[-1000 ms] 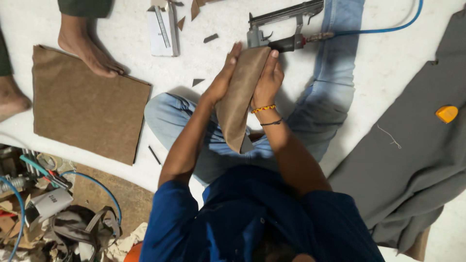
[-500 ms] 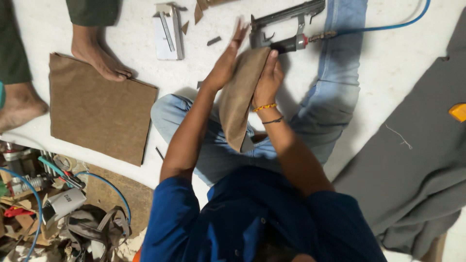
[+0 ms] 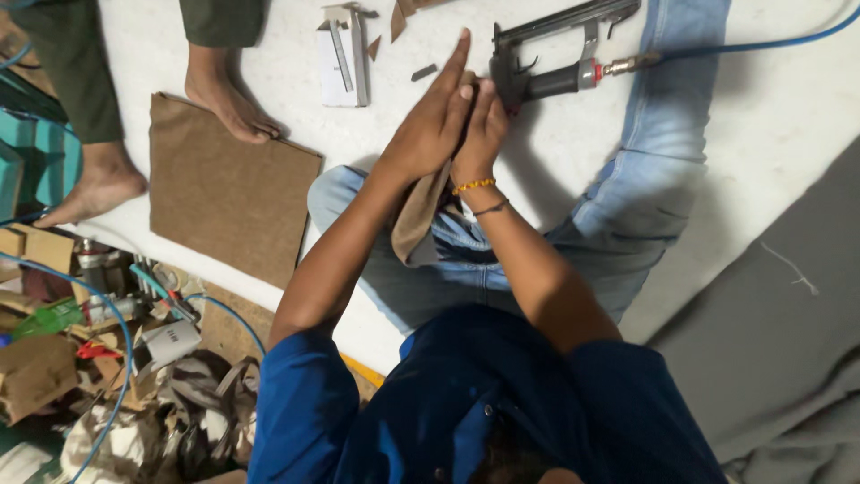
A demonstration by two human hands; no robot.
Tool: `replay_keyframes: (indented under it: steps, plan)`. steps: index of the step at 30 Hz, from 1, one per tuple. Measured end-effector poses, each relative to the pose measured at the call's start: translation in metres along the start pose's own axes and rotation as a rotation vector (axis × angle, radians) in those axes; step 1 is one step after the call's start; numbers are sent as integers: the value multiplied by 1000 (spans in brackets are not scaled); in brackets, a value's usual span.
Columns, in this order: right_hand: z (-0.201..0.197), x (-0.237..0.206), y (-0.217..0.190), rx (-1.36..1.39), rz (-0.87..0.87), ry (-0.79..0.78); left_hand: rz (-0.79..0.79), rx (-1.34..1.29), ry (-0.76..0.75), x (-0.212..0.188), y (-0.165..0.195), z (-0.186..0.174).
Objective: The person sits on the workshop floor and upholsters wooden frames with brown fabric. They stretch and fold the fabric over a frame edge, smooth it by hand, and drive nails with a pneumatic nail gun to fasten the fabric, working around the frame and pressing the covered panel flat.
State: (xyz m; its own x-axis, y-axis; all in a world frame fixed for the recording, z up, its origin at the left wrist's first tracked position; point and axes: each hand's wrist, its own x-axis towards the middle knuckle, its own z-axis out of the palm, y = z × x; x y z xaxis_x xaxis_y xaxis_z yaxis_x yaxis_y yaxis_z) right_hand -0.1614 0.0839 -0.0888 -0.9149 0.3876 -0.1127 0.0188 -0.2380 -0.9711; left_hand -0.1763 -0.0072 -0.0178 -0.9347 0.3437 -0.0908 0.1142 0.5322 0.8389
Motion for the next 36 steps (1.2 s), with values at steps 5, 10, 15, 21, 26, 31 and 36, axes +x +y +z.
replay_keyframes:
  steps: [5,10,15,21,26,31,36]
  plan:
    - [17,0,0,44,102,-45,-335,365,170,-8,5,1]
    - [-9,30,8,-48,246,-345,-369,442,212,-3,-5,-6]
    - [-109,102,8,-1019,-662,-448,-369,418,231,-4,0,-10]
    - [-78,68,15,4,379,-718,-381,415,201,-4,11,-9]
    - [-29,29,2,224,269,-509,-402,442,202,-5,16,-6]
    - [-28,33,2,292,294,-455,-371,447,225,-5,19,0]
    - [-51,62,1,247,223,-684,-327,477,241,-3,7,-4]
